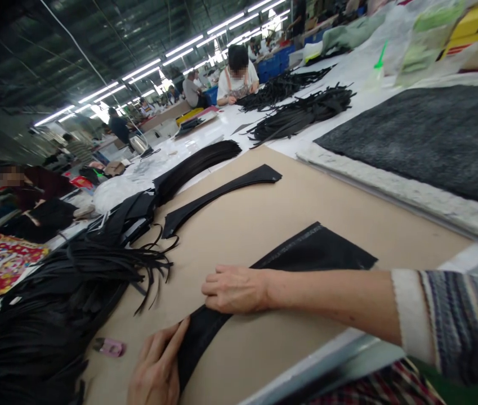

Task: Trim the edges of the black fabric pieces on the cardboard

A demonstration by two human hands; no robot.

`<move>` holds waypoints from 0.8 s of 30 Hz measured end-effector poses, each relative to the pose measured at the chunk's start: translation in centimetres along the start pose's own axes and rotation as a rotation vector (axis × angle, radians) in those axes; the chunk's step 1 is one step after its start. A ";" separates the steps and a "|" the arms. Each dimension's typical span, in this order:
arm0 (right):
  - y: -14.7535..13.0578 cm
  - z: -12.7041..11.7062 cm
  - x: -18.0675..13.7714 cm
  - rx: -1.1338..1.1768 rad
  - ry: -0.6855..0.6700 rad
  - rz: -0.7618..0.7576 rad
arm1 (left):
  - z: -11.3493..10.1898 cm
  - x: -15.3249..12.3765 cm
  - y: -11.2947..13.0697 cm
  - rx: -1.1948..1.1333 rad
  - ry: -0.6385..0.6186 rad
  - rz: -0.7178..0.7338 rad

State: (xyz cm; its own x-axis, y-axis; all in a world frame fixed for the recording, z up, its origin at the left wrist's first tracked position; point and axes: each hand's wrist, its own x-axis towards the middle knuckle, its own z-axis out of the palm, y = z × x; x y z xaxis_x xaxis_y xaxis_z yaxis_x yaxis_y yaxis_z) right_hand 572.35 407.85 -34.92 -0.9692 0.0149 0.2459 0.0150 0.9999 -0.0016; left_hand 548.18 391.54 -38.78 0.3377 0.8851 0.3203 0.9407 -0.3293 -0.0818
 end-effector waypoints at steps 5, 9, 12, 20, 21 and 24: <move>-0.3 -0.8 -0.9 0.005 -0.021 0.036 | -0.5 0.7 0.5 0.047 -0.008 0.036; -0.6 -0.9 -1.3 0.013 -0.021 0.055 | -0.4 0.9 1.1 0.081 -0.028 -0.045; -0.6 -0.7 -1.4 0.009 -0.023 0.047 | -0.5 1.2 1.4 0.106 -0.003 -0.081; -0.8 -0.8 -1.4 0.024 -0.012 0.083 | -0.2 5.2 5.8 0.028 0.117 -0.094; -0.8 -0.8 -1.4 0.026 -0.016 0.083 | 0.1 5.4 6.4 0.031 0.112 -0.101; -0.8 -0.9 -1.5 0.001 -0.011 0.070 | 0.8 4.5 6.2 0.058 0.053 -0.101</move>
State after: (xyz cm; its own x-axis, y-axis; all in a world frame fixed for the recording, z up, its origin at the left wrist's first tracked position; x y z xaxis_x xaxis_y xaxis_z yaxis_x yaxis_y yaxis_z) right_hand 574.06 406.99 -34.39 -0.9685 0.0844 0.2344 0.0822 0.9964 -0.0190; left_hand 555.57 393.75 -38.61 0.2404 0.8936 0.3791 0.9706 -0.2185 -0.1004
